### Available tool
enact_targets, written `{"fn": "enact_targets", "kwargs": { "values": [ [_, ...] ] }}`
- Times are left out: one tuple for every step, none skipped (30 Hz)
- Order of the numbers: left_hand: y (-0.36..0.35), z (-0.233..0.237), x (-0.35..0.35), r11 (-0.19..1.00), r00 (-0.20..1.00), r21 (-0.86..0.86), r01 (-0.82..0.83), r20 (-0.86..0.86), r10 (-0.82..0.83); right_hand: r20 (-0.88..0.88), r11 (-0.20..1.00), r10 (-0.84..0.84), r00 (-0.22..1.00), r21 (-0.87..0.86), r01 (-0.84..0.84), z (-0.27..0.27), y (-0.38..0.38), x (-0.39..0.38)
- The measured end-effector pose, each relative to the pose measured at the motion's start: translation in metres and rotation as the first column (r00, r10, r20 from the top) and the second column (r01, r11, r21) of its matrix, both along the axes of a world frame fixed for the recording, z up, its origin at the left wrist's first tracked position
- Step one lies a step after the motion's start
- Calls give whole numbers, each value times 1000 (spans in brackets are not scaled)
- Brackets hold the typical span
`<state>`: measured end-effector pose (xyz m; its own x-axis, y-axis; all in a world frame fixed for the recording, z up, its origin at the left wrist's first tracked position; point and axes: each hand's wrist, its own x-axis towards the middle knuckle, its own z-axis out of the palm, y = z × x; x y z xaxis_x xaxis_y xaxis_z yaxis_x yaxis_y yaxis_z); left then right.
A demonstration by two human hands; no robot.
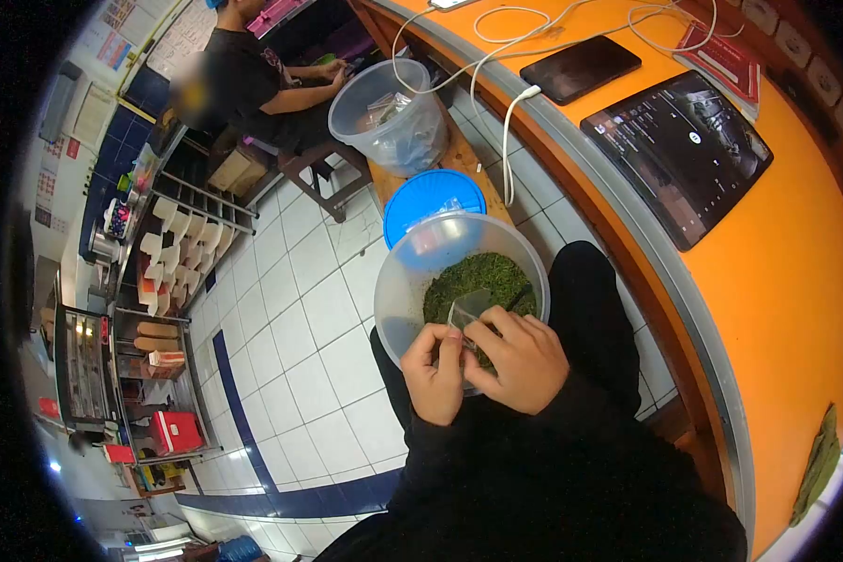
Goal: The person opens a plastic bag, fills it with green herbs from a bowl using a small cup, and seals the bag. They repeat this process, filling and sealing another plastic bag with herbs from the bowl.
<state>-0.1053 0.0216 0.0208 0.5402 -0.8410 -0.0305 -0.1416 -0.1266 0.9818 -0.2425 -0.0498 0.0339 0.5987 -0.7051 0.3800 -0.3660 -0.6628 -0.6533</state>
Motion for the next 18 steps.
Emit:
{"fn": "enact_targets", "kwargs": {
  "values": [
    [1,3,2,1000,1000,4,-2,-1,2,-1,1000,2,1000,4,-2,-1,-1,-2],
    [2,6,5,998,992,-55,-1,125,8,-12,998,62,998,25,-61,-1,-6,-5],
    [3,10,8,994,969,-113,8,247,20,-22,992,121,992,48,-120,0,-10,-8],
    [3,16,12,994,969,-107,5,245,21,-23,991,124,992,54,-123,5,-14,-11],
    [2,23,18,973,945,-202,108,325,-38,-3,951,215,977,229,-208,16,-19,-15],
    [2,28,25,935,910,-284,213,406,-84,33,872,301,953,395,-289,23,-22,-19],
    [1,30,34,939,913,-278,202,401,-78,30,866,310,950,403,-296,25,-26,-21],
    [1,31,44,910,871,-215,355,431,-238,106,831,362,926,414,-372,26,-28,-23],
    [1,33,53,854,804,-150,498,449,-390,183,790,409,894,419,-447,27,-30,-24],
    [0,37,57,821,782,-126,557,414,-467,184,783,417,890,425,-455,29,-32,-25],
    [0,37,62,827,787,-121,549,408,-463,226,742,459,859,434,-510,31,-33,-25],
    [-1,37,66,765,770,-154,625,282,-572,268,700,495,826,441,-562,32,-34,-26],
    [-3,37,68,695,723,-203,690,156,-672,269,695,497,825,446,-564,32,-35,-26],
    [-5,38,67,657,690,-280,700,24,-724,295,657,525,798,456,-600,31,-36,-26],
    [-7,35,69,659,691,-280,698,21,-722,320,619,551,771,463,-635,31,-36,-27],
    [-8,30,71,592,611,-321,739,-51,-790,319,617,553,770,465,-635,30,-36,-27],
    [-10,30,73,523,519,-367,770,-118,-847,369,598,548,750,455,-660,28,-36,-28],
    [-10,31,73,529,533,-324,785,-84,-842,419,579,541,729,443,-684,27,-35,-29]
  ]
}}
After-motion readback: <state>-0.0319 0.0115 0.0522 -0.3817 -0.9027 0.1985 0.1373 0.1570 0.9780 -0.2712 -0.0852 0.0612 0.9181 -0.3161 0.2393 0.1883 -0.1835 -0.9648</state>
